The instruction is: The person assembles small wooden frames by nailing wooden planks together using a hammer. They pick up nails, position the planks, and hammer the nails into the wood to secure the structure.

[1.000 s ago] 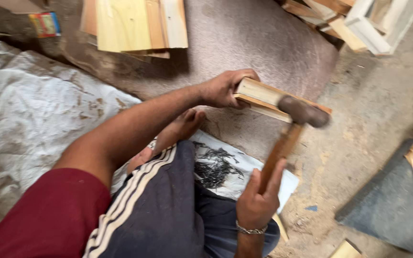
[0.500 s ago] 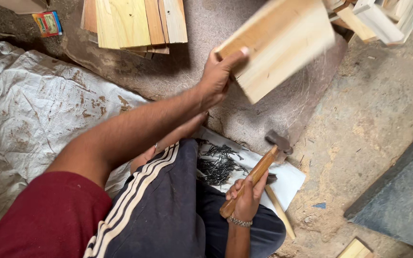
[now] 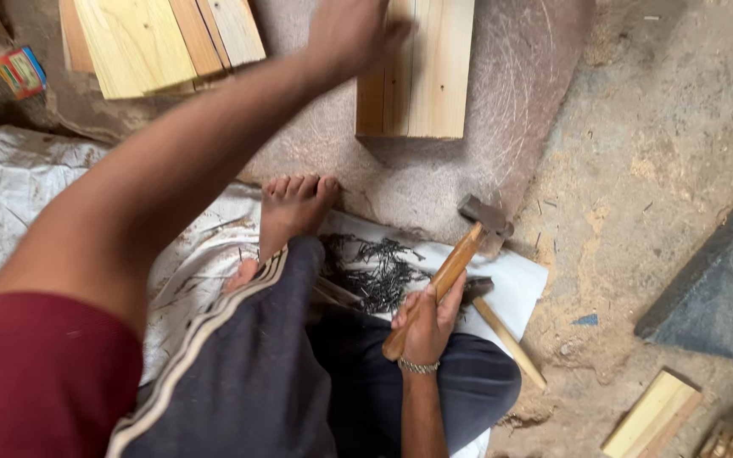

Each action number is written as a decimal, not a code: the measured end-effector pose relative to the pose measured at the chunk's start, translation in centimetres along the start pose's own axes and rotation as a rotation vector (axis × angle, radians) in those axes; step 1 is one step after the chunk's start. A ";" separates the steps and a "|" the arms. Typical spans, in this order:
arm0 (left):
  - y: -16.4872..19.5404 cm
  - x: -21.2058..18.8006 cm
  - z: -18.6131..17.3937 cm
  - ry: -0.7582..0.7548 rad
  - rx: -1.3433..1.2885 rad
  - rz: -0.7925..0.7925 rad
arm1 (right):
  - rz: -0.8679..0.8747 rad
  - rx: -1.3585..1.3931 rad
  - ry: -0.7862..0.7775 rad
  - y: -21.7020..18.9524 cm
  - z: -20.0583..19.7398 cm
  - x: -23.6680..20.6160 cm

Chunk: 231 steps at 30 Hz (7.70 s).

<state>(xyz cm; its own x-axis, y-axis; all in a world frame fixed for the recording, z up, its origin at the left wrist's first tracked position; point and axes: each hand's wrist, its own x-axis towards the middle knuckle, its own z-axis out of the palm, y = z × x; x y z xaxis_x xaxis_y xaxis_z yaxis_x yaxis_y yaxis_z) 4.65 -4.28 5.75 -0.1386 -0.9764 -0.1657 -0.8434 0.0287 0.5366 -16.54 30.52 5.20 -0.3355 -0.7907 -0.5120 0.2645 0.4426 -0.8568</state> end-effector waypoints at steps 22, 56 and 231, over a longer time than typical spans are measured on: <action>-1.2 -15.0 3.4 -0.096 0.176 -0.119 | -0.009 -0.018 -0.218 -3.7 0.0 8.4; 6.1 -5.6 7.8 -0.062 0.333 0.408 | 0.037 0.156 -0.214 -4.6 1.1 9.9; -3.4 -2.4 8.5 0.330 -0.385 0.334 | -0.304 -1.060 -0.300 -14.3 15.8 25.7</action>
<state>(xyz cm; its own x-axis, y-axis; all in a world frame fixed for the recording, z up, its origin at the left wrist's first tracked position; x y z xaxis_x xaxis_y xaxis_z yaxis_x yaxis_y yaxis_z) 3.43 -0.17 -2.65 -0.1426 -0.9446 0.2957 -0.5251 0.3255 0.7863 -14.66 -2.82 5.28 0.0115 -0.9322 -0.3618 -0.7343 0.2377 -0.6358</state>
